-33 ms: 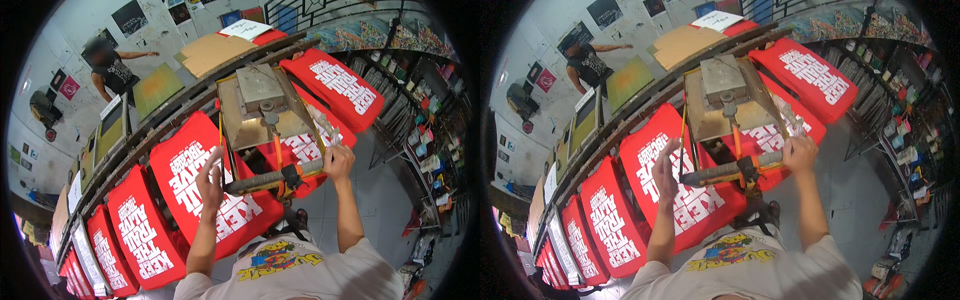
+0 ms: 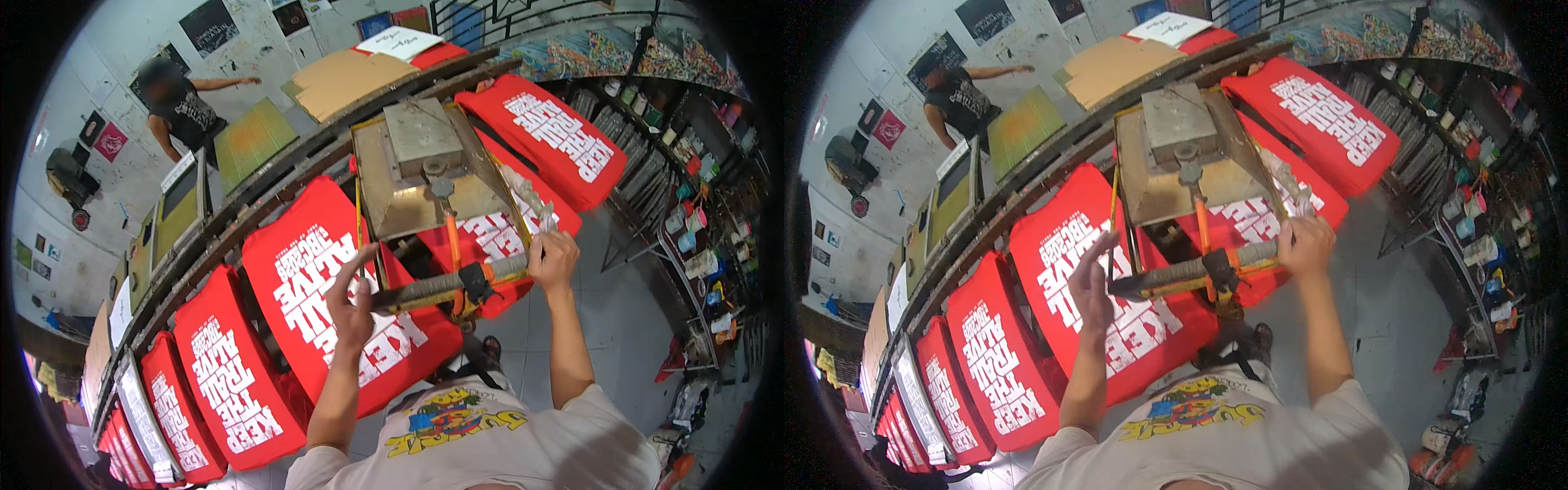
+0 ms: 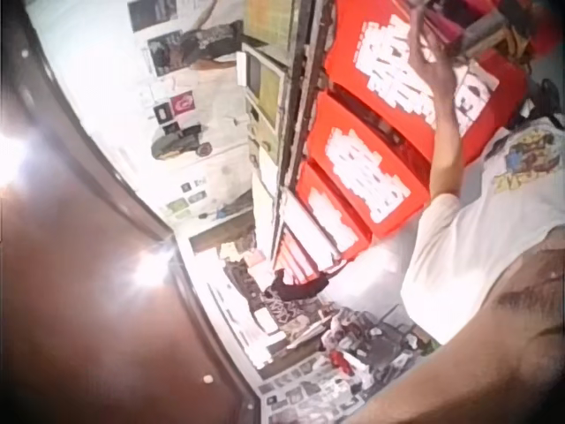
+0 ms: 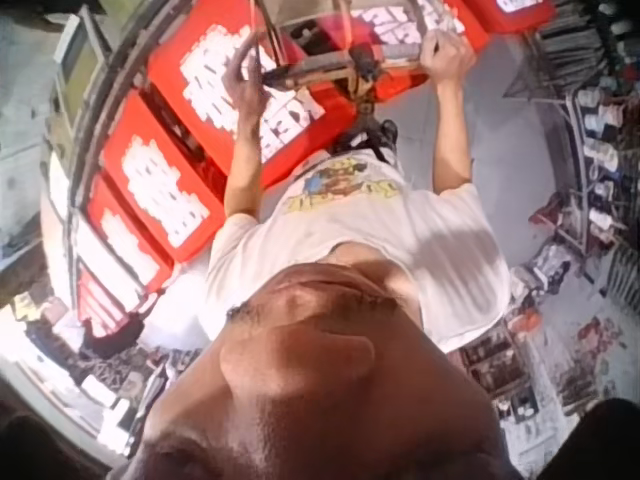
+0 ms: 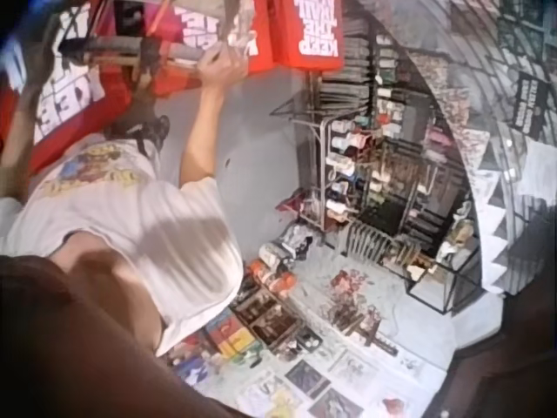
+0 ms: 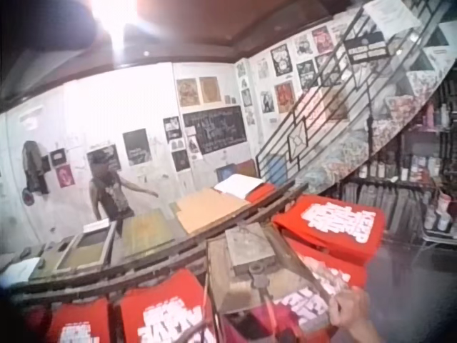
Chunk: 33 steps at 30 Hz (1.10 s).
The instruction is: The person operates a manual screen printing press by pulling the squeegee across the screen to apply ink to shirts, then lifts the screen and moves to the next station to repeat the process on a row of garments.
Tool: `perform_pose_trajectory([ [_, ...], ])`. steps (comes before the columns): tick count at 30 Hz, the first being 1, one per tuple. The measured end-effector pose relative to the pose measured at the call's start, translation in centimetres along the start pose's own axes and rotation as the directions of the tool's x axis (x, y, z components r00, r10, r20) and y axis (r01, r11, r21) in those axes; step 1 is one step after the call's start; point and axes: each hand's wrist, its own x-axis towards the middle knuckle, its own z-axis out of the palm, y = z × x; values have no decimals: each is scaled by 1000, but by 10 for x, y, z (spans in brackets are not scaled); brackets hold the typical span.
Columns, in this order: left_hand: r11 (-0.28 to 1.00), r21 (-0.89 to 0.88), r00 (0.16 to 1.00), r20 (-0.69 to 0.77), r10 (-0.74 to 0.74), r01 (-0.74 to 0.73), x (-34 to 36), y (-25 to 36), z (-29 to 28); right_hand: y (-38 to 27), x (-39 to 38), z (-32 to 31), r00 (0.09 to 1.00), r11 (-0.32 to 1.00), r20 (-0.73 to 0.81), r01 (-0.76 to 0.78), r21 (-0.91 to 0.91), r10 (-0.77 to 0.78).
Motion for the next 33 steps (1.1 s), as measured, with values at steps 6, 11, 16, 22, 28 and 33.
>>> perform_pose_trajectory([
  [6,894,429,964,-153,217,-133,-17,-13,59,5,2,1,999,1000,-35,10,-28,-11],
  [11,847,527,924,-286,252,-68,-8,-18,68,-3,5,0,1000,1000,-22,-9,-26,8],
  [16,805,587,928,-250,277,-82,6,-23,70,-1,10,4,999,999,-32,-34,-41,32],
  [22,819,570,943,-230,239,-69,45,-46,63,-7,14,14,998,996,-25,-52,-78,50],
  [28,802,588,952,-170,255,-110,103,-84,47,-21,23,44,993,998,-106,-52,-39,47],
  [33,816,571,969,-136,205,-92,135,-100,39,-31,40,57,995,994,-67,-75,-78,69],
])
